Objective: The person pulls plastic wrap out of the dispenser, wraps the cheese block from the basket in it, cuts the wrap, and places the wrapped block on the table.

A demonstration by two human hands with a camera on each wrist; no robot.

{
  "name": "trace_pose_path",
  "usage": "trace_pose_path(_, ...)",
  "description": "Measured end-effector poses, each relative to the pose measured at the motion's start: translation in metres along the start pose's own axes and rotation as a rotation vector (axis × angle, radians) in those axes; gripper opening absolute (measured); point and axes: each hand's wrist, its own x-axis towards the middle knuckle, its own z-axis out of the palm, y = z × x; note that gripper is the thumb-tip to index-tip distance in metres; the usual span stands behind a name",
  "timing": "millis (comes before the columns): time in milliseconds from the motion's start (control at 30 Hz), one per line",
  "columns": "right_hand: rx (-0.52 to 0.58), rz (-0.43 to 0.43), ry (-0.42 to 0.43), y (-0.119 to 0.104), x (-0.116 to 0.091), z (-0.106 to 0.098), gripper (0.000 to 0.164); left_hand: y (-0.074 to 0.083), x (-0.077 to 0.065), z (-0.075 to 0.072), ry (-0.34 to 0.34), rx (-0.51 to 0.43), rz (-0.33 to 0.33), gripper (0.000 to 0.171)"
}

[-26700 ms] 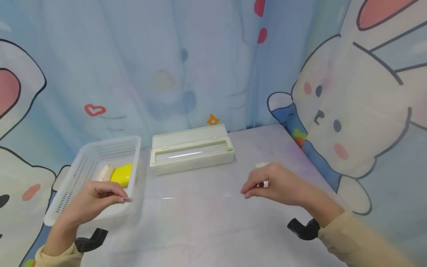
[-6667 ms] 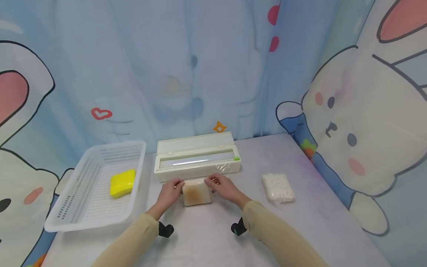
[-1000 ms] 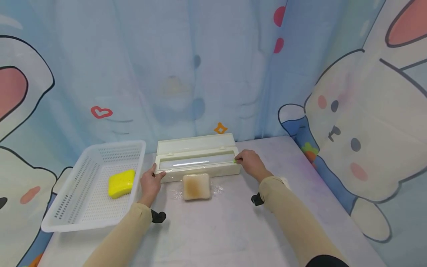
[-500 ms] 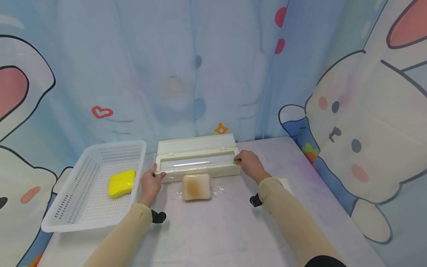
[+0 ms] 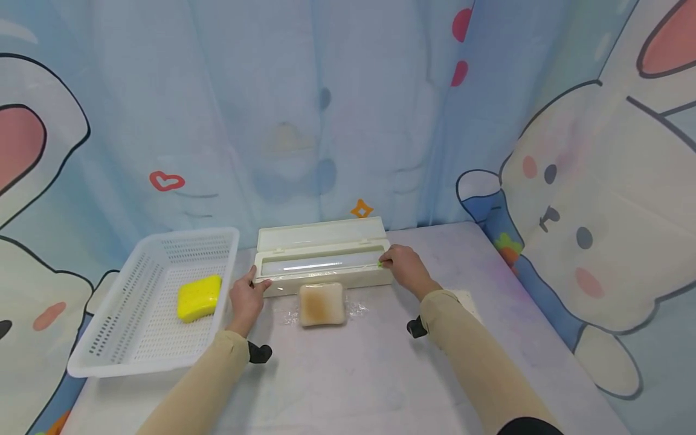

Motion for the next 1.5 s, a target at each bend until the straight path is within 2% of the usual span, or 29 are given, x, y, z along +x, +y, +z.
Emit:
trace_pose_path(500, 0.009, -0.076, 0.032, -0.006, 0.004, 0.010, 0.015, 0.001, 0.001, 0.002, 0.027, -0.003, -0.006, 0.065)
trace_pose_path(967, 0.009, -0.067, 0.003, -0.013, 0.005, 0.009, 0.015, 0.000, 0.001, 0.001, 0.023, -0.002, 0.007, 0.065)
trace_pose_path(1167, 0.016, -0.085, 0.018, -0.016, 0.006, 0.010, 0.015, 0.000, 0.001, 0.001, 0.032, 0.002, 0.014, 0.065)
trace_pose_path(1500, 0.034, -0.089, 0.009, -0.020, 0.008, 0.014, 0.015, -0.003, 0.001, 0.002, 0.039, 0.018, 0.053, 0.065)
